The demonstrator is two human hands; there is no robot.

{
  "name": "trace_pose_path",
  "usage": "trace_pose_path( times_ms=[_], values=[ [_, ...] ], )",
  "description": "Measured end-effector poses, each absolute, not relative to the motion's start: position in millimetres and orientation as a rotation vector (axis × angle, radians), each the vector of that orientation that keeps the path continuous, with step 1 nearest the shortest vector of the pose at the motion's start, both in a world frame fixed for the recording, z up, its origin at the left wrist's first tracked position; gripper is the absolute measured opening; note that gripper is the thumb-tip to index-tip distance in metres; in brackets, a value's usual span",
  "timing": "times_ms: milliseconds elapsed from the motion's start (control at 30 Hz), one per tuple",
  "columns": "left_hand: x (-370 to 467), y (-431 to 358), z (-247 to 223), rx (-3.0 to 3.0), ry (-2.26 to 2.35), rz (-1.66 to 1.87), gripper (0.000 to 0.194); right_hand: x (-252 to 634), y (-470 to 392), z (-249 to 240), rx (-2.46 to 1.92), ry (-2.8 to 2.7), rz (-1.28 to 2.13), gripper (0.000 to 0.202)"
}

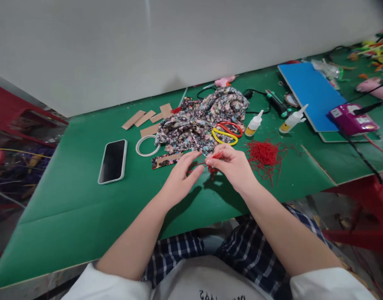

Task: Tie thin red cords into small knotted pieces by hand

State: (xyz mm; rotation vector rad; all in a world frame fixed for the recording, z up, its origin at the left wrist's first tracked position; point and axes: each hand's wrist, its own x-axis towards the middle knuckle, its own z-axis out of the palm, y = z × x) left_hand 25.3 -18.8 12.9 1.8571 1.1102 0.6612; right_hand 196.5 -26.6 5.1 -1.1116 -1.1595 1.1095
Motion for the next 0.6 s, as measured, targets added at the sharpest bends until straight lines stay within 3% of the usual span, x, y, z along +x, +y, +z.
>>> trace_pose_path(
  times_ms=[167, 600],
  values=[
    [33, -26, 14, 1.319, 0.78, 0.845, 0.054, 189, -28, 12, -1.181, -1.309, 1.036, 0.007],
    [26, -25, 23, 0.964, 1.013, 0.689, 0.039, 176, -24, 3, -1.21, -1.41, 1.097, 0.009]
  ],
)
